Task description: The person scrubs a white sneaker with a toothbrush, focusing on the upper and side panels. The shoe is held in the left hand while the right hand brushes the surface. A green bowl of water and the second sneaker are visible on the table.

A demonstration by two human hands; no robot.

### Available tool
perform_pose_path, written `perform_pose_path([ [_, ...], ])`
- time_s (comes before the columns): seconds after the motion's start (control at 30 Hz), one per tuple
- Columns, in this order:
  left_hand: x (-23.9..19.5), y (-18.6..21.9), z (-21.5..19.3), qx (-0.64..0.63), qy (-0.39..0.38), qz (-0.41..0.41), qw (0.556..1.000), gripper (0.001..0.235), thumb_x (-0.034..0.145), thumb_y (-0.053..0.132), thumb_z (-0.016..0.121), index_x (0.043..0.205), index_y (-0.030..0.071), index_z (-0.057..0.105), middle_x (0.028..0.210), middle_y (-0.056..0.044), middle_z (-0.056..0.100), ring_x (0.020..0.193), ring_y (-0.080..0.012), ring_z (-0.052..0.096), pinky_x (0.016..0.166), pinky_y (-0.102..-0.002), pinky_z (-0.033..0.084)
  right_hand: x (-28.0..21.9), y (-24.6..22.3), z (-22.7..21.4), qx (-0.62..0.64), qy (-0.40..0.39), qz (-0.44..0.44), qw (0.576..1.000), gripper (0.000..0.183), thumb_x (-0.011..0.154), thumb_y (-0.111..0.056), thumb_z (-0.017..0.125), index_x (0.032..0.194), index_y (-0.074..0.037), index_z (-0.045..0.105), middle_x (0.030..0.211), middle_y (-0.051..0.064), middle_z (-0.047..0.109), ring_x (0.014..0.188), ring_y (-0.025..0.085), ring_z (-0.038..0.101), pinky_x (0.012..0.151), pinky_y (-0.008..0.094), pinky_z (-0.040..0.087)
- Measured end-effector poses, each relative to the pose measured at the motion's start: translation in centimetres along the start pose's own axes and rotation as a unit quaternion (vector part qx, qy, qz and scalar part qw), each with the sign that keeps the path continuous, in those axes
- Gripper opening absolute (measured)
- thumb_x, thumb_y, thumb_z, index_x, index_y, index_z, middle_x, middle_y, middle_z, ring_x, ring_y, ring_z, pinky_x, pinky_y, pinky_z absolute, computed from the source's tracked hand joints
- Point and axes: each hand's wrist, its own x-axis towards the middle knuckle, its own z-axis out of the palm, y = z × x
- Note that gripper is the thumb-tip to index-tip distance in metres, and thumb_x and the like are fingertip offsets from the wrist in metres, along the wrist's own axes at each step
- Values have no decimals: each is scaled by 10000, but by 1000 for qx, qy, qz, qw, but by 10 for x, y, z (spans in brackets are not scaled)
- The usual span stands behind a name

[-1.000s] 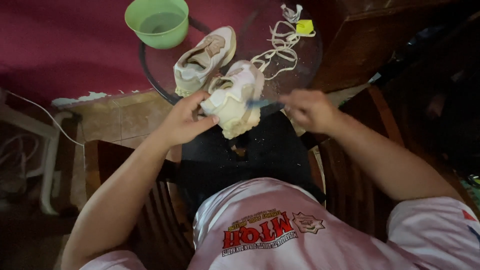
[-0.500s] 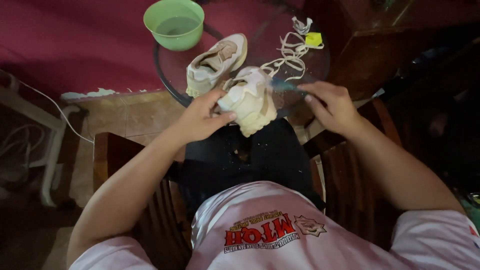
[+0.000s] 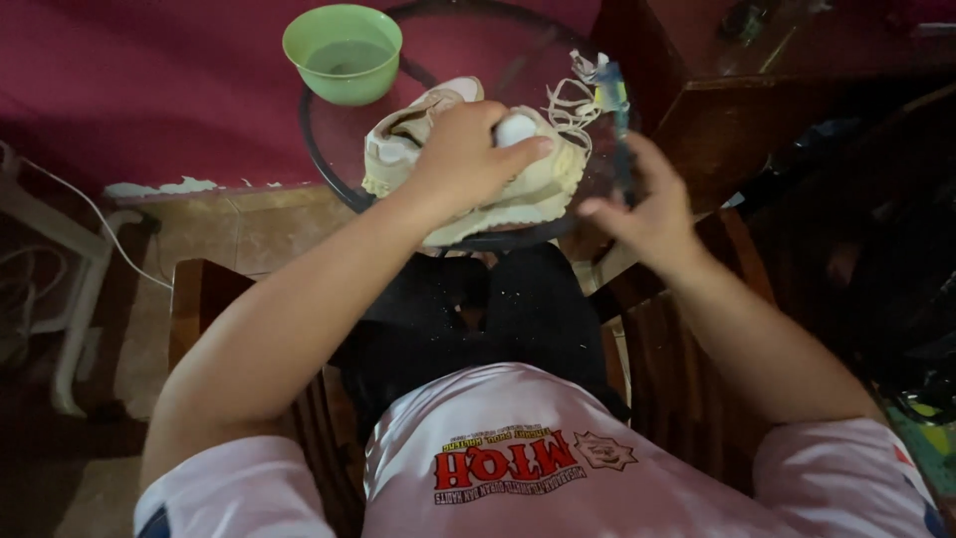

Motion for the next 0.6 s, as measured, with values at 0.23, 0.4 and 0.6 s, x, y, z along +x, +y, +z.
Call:
perform_pose_path([
  [0.23,27,-15,26,53,-42,-33,997,512,799,527,782,1006,59,755,913,-155,764,903,-332,763,717,-377,592,0,28,21,-27,1,58,998,962,677,-295,1029,1465,-46,535,1273,178,652,1150,253,607,945,428,545],
  [0.4,13,-11,23,-19,-110,27,993,680,837,397,814,1421,151,566,1333,-206,621,1284,-379,601,1081,-444,488,1,76,22,46,74,133,987,731,656,-245,1037,1273,-82,680,950,29,671,782,95,585,623,180,527],
  [0.6,-33,-74,-8,232,-87,47,968,840,808,391,821,1491,47,475,1421,-250,464,1347,-483,455,1059,-524,470,4,94,20,135,70,153,976,731,668,-165,1021,1287,-16,663,1019,86,687,902,147,641,726,244,601],
])
